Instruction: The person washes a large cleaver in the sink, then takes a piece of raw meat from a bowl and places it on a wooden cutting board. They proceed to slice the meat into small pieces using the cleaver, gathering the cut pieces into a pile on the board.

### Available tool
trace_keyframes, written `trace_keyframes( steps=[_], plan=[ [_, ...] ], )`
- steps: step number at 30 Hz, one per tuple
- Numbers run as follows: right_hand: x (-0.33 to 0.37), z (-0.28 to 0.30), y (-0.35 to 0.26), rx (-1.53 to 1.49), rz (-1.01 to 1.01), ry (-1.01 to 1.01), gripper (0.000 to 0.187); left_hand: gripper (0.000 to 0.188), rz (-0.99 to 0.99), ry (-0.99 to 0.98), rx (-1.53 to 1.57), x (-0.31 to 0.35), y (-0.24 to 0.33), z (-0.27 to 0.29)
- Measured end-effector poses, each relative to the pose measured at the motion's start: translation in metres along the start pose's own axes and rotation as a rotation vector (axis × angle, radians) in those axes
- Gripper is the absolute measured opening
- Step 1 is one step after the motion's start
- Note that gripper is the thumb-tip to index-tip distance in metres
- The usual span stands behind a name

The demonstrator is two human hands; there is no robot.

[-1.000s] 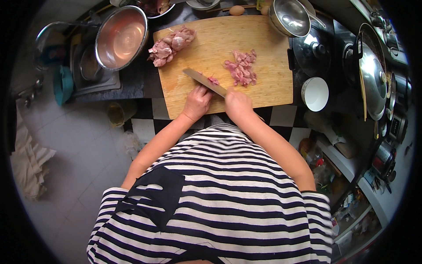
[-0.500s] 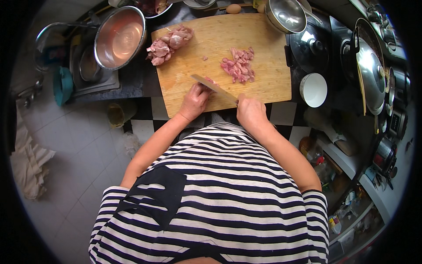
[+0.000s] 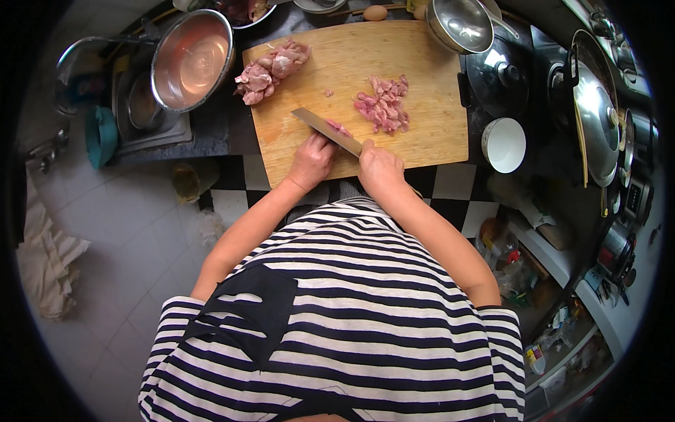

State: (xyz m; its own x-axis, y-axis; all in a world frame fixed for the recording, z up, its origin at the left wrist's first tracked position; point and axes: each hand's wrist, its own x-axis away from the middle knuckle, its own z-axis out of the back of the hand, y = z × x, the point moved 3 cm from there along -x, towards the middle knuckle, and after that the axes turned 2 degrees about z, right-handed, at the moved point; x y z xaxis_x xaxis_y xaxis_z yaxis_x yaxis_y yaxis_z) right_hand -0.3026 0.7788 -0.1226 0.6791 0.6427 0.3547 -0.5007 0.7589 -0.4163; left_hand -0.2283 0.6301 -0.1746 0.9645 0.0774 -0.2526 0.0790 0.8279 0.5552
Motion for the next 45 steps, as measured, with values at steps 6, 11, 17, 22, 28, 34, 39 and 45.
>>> trace_keyframes(
  steps=[6, 11, 17, 22, 28, 34, 39, 45],
  plan=[
    [0.029, 0.014, 0.025, 0.061, -0.088, -0.137, 0.015, 0.027, 0.003, -0.051, -0.008, -0.001, -0.001, -0.001],
    [-0.011, 0.002, -0.001, 0.082, 0.017, -0.06, 0.014, 0.023, 0.002, -0.021, -0.016, -0.004, 0.002, -0.003],
    [0.008, 0.002, 0.021, 0.07, -0.077, -0.111, 0.014, 0.028, 0.012, -0.055, -0.027, -0.003, -0.002, -0.006],
    [-0.001, 0.001, 0.042, -0.083, -0.037, -0.067, 0.013, 0.031, -0.032, -0.005, -0.045, -0.006, 0.005, -0.001],
    [-0.012, 0.045, 0.033, -0.203, -0.114, 0.128, 0.011, 0.028, -0.007, 0.004, 0.012, -0.01, 0.011, 0.01],
    [0.03, 0.035, 0.018, -0.009, -0.052, -0.055, 0.011, 0.03, -0.047, -0.008, 0.018, -0.001, 0.002, 0.009],
    [0.035, 0.022, 0.026, -0.008, -0.062, -0.052, 0.01, 0.027, -0.076, -0.013, 0.007, -0.004, 0.002, 0.006],
    [0.023, 0.015, 0.023, -0.002, -0.032, -0.104, 0.01, 0.028, -0.06, -0.018, 0.001, -0.002, -0.004, 0.003]
  ],
)
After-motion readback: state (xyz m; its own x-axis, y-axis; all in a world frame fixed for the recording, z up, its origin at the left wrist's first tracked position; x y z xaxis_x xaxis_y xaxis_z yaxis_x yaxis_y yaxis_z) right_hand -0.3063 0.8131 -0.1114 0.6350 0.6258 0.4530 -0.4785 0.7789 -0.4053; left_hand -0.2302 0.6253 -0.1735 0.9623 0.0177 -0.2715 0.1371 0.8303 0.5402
